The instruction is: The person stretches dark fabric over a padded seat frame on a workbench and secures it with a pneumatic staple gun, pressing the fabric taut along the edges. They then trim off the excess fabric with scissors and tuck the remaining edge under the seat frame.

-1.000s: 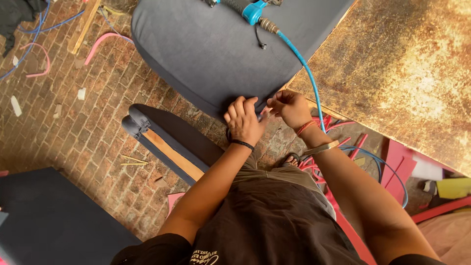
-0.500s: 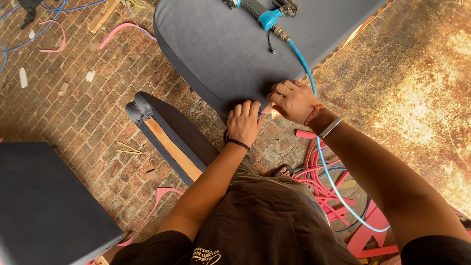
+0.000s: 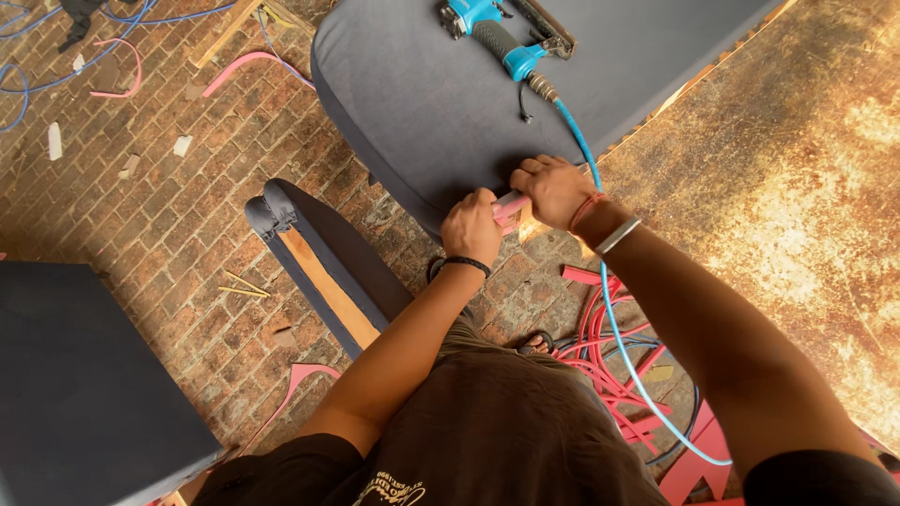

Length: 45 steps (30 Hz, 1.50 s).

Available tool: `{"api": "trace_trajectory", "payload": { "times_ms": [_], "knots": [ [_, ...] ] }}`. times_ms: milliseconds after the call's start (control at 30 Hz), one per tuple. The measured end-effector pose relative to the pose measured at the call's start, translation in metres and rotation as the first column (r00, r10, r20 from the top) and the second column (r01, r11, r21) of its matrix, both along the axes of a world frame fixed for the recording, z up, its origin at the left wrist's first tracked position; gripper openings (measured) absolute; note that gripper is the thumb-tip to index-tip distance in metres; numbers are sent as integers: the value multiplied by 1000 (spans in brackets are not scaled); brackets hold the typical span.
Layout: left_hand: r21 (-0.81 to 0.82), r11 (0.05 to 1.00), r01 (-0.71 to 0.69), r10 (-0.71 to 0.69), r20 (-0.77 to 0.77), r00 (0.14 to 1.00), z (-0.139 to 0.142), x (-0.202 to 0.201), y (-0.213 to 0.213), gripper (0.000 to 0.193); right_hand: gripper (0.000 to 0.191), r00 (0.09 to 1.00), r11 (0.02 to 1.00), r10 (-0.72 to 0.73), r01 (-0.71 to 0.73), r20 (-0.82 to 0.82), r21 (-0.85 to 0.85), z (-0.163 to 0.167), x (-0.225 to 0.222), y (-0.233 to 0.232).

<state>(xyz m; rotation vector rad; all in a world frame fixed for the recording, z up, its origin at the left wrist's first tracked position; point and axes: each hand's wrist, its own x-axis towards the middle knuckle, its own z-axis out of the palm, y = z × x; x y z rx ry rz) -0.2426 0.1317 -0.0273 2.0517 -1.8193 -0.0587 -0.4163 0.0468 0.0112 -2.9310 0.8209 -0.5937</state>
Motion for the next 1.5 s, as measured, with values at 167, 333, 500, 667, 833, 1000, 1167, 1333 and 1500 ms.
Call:
{"api": "trace_trajectory", "payload": {
  "times_ms": [167,333,500,667,833,1000,1167,1333,1500],
  "knots": [
    [-17,1000,5,-6,-78,997,10,-2,-21,30,23,993,994,62,-70,100,79,8,21,-4],
    [-16,993,119,-118,10,993,22,2,-19,25,30,991,970,131,-131,12,206,27,23,-14],
    [53,976,210,-210,-10,978,47,6,-14,28,45,971,968,202,-178,-129,177,42,28,-23],
    [270,925,268,-270,-32,962,72,18,-18,35,48,918,948,184,-71,-352,310,61,46,-30],
    [311,914,260,-253,-63,966,62,22,-24,22,38,829,932,134,80,-542,354,67,57,-32],
    [258,933,250,-242,-65,968,38,17,-24,10,27,850,943,72,113,-523,314,49,52,-27],
    [137,953,270,-270,-23,963,18,13,-18,7,20,930,972,11,76,-366,223,20,39,-20],
    [-104,943,315,-306,91,948,-7,6,-6,6,18,982,990,113,-98,-153,102,-7,20,-13],
    [4,901,434,-428,-164,889,11,20,-7,15,20,991,990,132,-132,20,48,-15,3,1]
  ]
}}
